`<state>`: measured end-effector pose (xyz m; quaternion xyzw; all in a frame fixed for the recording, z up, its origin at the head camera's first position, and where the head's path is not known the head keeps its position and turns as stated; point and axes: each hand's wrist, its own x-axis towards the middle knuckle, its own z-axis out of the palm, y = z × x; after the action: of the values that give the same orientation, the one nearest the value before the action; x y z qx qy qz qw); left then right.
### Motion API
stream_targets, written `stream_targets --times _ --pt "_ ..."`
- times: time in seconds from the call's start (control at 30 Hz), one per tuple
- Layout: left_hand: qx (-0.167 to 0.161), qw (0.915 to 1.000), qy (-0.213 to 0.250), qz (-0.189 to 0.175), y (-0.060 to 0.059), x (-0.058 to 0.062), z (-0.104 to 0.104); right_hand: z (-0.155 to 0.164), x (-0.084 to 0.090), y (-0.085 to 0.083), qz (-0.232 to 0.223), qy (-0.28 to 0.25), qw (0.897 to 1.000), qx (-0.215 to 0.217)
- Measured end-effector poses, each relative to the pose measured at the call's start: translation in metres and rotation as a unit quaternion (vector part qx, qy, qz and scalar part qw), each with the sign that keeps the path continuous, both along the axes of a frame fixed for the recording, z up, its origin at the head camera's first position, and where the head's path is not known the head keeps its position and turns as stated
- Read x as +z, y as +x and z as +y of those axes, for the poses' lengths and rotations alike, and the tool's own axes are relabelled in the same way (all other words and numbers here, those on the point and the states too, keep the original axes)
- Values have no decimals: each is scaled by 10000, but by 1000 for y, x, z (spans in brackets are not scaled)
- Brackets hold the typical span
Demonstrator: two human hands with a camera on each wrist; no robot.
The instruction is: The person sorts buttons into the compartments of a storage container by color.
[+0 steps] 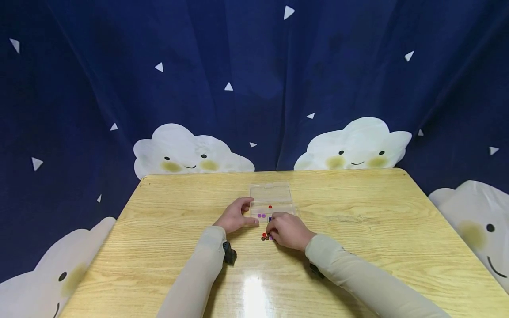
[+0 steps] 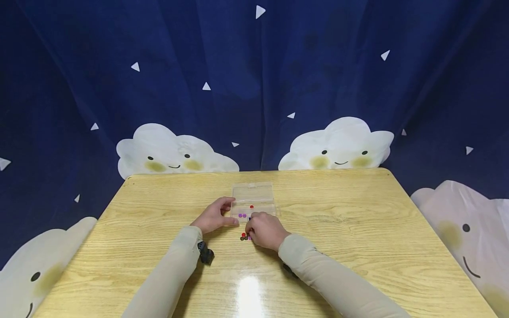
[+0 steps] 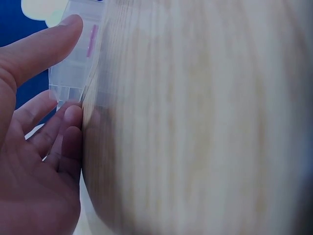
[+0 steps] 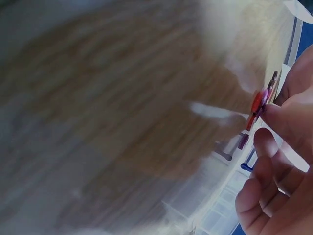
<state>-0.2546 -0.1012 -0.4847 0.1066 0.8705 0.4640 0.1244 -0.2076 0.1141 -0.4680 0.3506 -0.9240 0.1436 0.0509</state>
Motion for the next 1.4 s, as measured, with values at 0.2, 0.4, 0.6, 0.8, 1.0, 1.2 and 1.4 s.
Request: stream_targets --times 0.2,0.4,0.6,0.8,1.0,1.2,1.4 --pt "24 10000 -34 -59 0 -1 0 -3 1 3 -73 -37 9998 -156" --pt "23 10000 -35 -50 1 2 1 -3 2 3 -128 -60 9996 -235" --pt "75 9999 11 -101 2 2 2 -4 4 4 -257 -24 9992 -321" --pt "61 9999 -13 -86 1 2 1 -6 3 3 -319 27 9984 -457" --pt "57 9999 -31 -85 0 2 1 -4 4 3 -222 26 9990 -394" --pt "57 9999 -67 -50 1 3 1 -3 5 3 -43 36 9997 -228" --pt "21 10000 -72 -49 1 2 1 -3 2 2 97 110 9997 -192"
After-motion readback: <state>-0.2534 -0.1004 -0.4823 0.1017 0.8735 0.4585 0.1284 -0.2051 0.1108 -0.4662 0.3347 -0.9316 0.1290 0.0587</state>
